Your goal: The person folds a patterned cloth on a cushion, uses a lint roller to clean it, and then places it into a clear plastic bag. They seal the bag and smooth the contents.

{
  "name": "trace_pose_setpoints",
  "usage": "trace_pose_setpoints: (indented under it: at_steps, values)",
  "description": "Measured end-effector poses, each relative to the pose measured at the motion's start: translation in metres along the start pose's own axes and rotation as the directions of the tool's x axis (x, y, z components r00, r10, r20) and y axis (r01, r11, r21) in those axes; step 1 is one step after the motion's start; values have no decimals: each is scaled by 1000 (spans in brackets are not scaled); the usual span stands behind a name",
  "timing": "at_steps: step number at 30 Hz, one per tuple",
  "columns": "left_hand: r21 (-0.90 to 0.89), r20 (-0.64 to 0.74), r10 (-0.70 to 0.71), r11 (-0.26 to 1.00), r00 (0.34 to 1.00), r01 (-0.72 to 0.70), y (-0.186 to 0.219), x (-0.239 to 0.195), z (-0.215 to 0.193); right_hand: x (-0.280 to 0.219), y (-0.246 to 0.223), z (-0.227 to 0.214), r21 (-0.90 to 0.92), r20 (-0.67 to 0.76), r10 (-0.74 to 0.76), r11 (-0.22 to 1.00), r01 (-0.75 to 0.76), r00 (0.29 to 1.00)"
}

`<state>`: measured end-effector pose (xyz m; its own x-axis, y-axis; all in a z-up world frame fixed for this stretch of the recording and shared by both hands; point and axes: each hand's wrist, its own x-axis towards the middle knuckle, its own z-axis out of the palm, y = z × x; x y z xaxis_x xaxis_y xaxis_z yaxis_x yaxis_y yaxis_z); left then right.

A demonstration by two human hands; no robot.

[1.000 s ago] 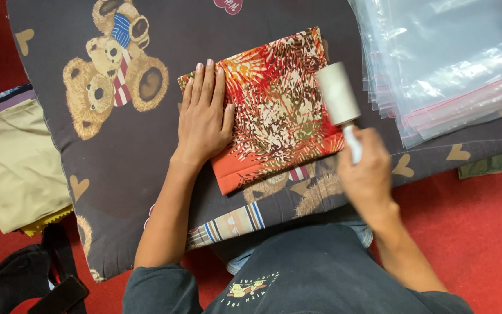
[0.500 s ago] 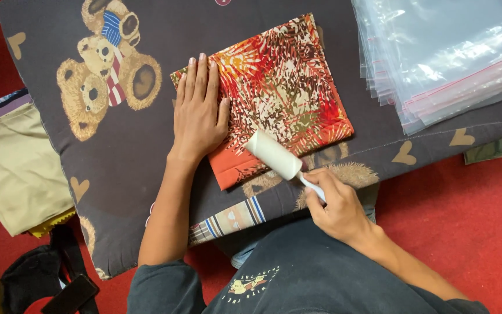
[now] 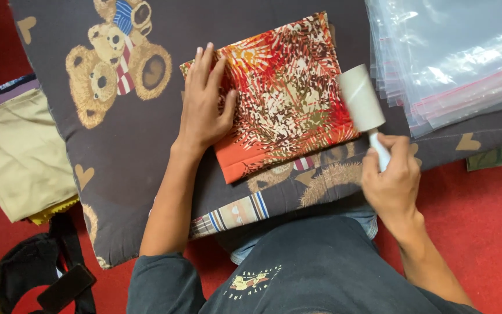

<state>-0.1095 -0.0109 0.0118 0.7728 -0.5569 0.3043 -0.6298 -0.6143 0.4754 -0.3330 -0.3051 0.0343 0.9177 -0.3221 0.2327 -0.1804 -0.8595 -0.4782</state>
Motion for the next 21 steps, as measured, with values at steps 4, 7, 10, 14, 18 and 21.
trace_pose_setpoints:
  at_steps: [4, 7, 10, 14, 18, 21]
  values:
    - [-159, -289, 199, 955, 936, -252, 1, 6, -15, 1, -19, 9, 84, 124, -239, 970, 230, 963]
    - [-188, -254, 163, 959, 953, -214, -1, 6, -15, -4, -21, 23, 185, 249, -457, 888, 421, 854]
    - [-252, -187, 93, 958, 978, -140, 0, 5, -22, -4, -30, 20, 345, 308, -583, 805, 482, 752]
    - [-339, -99, 23, 939, 995, -56, -4, 4, -29, 14, -28, 11, 451, 459, -588, 800, 395, 666]
    - [-479, -8, -42, 877, 999, 33, -10, 3, -35, 48, -31, 15, 414, 442, -550, 826, 383, 708]
    - [-531, 21, -66, 845, 998, 67, -12, 2, -38, 74, -43, 29, 324, 369, -568, 821, 471, 736]
